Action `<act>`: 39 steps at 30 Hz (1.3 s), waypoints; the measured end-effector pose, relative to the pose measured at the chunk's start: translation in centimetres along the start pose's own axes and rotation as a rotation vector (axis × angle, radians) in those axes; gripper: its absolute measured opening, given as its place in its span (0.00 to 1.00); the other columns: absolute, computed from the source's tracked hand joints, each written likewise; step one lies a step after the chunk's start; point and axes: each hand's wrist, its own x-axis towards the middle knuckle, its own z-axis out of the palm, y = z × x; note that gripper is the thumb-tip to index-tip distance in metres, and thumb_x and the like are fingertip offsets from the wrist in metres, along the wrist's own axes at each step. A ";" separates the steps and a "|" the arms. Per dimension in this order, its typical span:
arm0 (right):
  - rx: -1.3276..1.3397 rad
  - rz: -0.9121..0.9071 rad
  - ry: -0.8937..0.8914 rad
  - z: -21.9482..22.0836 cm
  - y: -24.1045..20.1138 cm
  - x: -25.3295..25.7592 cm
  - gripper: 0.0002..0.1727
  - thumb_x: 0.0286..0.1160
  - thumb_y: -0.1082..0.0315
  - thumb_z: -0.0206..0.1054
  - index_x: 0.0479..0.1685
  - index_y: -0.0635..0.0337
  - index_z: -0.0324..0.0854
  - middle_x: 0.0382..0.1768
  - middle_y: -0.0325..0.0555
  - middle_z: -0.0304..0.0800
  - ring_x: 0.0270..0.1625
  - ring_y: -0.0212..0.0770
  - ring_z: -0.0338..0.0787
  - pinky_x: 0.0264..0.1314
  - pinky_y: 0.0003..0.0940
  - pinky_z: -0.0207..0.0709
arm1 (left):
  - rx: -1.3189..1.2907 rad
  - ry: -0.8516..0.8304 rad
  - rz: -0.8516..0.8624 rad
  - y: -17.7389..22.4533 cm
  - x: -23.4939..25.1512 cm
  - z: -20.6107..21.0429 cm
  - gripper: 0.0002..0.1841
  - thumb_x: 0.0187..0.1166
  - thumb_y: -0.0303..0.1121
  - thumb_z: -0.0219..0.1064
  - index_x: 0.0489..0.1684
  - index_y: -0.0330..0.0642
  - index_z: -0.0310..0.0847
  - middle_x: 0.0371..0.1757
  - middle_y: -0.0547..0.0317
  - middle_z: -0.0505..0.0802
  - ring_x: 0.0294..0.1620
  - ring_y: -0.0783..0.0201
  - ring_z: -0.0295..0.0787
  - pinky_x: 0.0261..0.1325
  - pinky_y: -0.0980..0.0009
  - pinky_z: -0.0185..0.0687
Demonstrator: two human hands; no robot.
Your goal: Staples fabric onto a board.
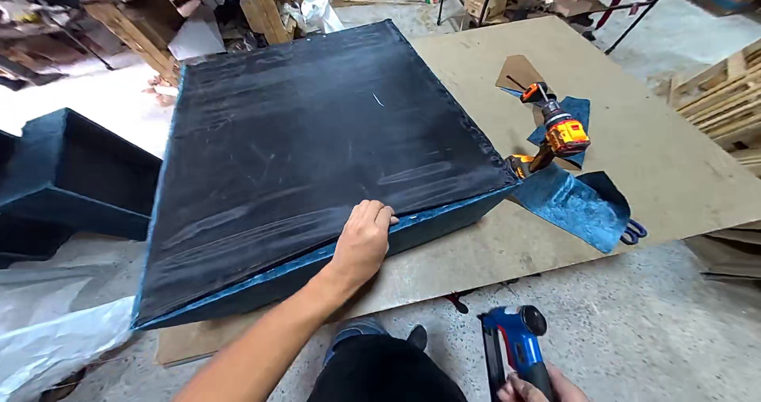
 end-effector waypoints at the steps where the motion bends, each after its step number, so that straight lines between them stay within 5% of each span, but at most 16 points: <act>1: -0.053 -0.023 -0.034 0.4 -2.1 -0.2 0.21 0.81 0.72 0.63 0.69 0.69 0.69 0.41 0.54 0.93 0.42 0.52 0.96 0.52 0.52 0.93 | -0.061 0.013 -0.009 0.0 -0.2 0.0 0.08 0.85 0.31 0.64 0.42 0.38 0.89 0.45 0.52 0.91 0.53 0.54 0.89 0.60 0.59 0.86; 4: -0.160 -0.137 -0.022 2.0 -8.6 -0.8 0.24 0.76 0.72 0.65 0.72 0.67 0.70 0.34 0.51 0.90 0.30 0.49 0.92 0.34 0.51 0.91 | -0.146 0.020 0.094 -0.9 -0.4 -0.1 0.08 0.83 0.28 0.62 0.41 0.38 0.88 0.43 0.53 0.92 0.51 0.55 0.89 0.59 0.61 0.86; 8: -0.259 -0.253 0.140 4.6 -16.5 0.5 0.16 0.88 0.59 0.62 0.57 0.65 0.77 0.24 0.48 0.88 0.21 0.48 0.91 0.25 0.50 0.92 | -0.134 -0.039 0.128 -0.7 -0.3 0.0 0.10 0.85 0.28 0.59 0.40 0.35 0.87 0.40 0.49 0.92 0.45 0.51 0.90 0.50 0.58 0.86; 13: -0.442 -0.291 0.337 5.1 -20.2 4.7 0.21 0.81 0.47 0.68 0.49 0.57 0.88 0.16 0.44 0.85 0.13 0.44 0.84 0.14 0.41 0.84 | -0.141 -0.085 0.127 -0.7 0.1 -0.5 0.13 0.88 0.27 0.54 0.44 0.31 0.85 0.38 0.48 0.88 0.40 0.49 0.86 0.45 0.57 0.83; 19: -0.528 -0.237 0.409 5.5 -21.5 6.3 0.22 0.79 0.43 0.68 0.47 0.54 0.90 0.15 0.42 0.83 0.12 0.42 0.83 0.14 0.39 0.83 | -0.155 -0.014 0.215 -1.1 0.0 -0.9 0.13 0.83 0.19 0.53 0.43 0.28 0.86 0.41 0.45 0.92 0.43 0.50 0.89 0.53 0.57 0.84; 22: -0.660 -0.201 0.417 6.2 -21.3 6.2 0.22 0.77 0.40 0.67 0.37 0.49 0.87 0.15 0.38 0.84 0.13 0.40 0.84 0.13 0.40 0.82 | -0.155 -0.011 0.229 -1.2 0.0 -0.9 0.13 0.83 0.19 0.53 0.43 0.28 0.87 0.41 0.46 0.93 0.43 0.50 0.90 0.52 0.57 0.85; 32: -0.725 -0.190 0.234 12.5 -21.7 3.0 0.13 0.81 0.52 0.69 0.37 0.50 0.87 0.21 0.33 0.89 0.20 0.31 0.88 0.21 0.35 0.85 | -0.196 -0.027 0.205 -1.1 -0.1 -0.8 0.13 0.83 0.19 0.53 0.42 0.27 0.88 0.41 0.45 0.93 0.44 0.48 0.90 0.52 0.56 0.85; 39: -0.549 -0.200 0.297 10.3 -18.5 -2.5 0.15 0.82 0.61 0.69 0.53 0.65 0.85 0.23 0.43 0.91 0.21 0.40 0.90 0.24 0.43 0.89 | -0.289 -0.117 -0.035 -4.0 -3.9 -4.0 0.14 0.87 0.37 0.62 0.61 0.45 0.89 0.59 0.53 0.91 0.61 0.53 0.87 0.64 0.55 0.83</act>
